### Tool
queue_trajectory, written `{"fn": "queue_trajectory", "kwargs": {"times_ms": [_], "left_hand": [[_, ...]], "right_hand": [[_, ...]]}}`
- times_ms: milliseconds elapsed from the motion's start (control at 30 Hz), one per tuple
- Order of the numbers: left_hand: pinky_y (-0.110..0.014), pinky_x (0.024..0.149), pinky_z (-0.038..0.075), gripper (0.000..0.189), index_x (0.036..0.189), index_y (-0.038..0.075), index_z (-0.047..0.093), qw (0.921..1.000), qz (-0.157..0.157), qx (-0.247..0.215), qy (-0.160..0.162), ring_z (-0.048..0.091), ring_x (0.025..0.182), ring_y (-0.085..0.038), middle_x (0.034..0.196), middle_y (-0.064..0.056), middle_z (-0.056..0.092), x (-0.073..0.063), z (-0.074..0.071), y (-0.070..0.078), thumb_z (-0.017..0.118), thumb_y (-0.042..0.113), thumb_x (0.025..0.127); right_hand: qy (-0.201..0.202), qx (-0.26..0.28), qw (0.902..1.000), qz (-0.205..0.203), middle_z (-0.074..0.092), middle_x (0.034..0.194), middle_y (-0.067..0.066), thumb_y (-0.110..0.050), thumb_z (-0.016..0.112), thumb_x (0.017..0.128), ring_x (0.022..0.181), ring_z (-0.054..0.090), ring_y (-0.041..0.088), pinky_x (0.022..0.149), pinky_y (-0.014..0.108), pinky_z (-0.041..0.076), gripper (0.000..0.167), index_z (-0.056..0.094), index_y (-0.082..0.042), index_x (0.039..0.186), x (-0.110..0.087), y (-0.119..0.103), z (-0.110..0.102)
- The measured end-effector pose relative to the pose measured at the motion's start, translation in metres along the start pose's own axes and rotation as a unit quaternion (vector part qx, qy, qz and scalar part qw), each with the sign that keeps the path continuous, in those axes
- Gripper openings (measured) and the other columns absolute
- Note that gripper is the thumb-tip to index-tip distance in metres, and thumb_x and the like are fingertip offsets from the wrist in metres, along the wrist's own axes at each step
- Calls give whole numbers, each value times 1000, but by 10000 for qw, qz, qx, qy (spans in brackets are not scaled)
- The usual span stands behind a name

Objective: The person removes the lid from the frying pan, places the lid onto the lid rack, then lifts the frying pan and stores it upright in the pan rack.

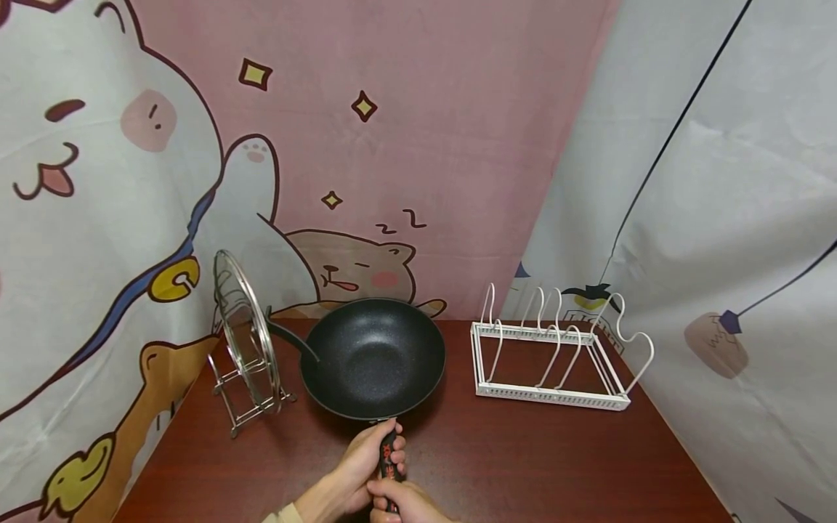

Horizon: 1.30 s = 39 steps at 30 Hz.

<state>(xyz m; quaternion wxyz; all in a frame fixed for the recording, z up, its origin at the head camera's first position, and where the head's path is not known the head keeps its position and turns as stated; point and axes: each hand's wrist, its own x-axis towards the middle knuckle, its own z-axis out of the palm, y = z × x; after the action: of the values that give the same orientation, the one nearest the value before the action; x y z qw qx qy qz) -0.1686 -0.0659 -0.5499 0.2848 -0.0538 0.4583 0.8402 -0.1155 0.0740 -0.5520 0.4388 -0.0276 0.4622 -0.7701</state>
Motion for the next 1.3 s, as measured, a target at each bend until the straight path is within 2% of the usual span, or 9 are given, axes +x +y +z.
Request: {"fn": "queue_trajectory", "kwargs": {"times_ms": [367,767,1300], "left_hand": [[-18,63,49,8,111,19,49,9998,-46,-173,-46,46,62,1,78,13,48,3,0,0,49,24,118],[-17,57,42,11,106,19,45,9996,-118,-262,-34,40,59,1,74,13,40,5,2,0,43,19,117],[-18,57,42,12,103,19,44,9995,-126,-295,-61,39,58,1,73,12,39,6,6,0,44,18,115]], "right_hand": [[338,-214,9990,-212,33,62,-16,-24,55,107,55,24,-2,52,15,24,30,46,-24,79,-1,3,2],[1079,-462,9925,-348,33,61,-15,-20,58,103,53,26,-1,50,15,24,30,47,-23,75,0,4,9],[1342,-381,9890,-484,33,60,-13,-17,59,101,53,26,0,49,17,24,29,48,-21,75,-3,8,8]]}}
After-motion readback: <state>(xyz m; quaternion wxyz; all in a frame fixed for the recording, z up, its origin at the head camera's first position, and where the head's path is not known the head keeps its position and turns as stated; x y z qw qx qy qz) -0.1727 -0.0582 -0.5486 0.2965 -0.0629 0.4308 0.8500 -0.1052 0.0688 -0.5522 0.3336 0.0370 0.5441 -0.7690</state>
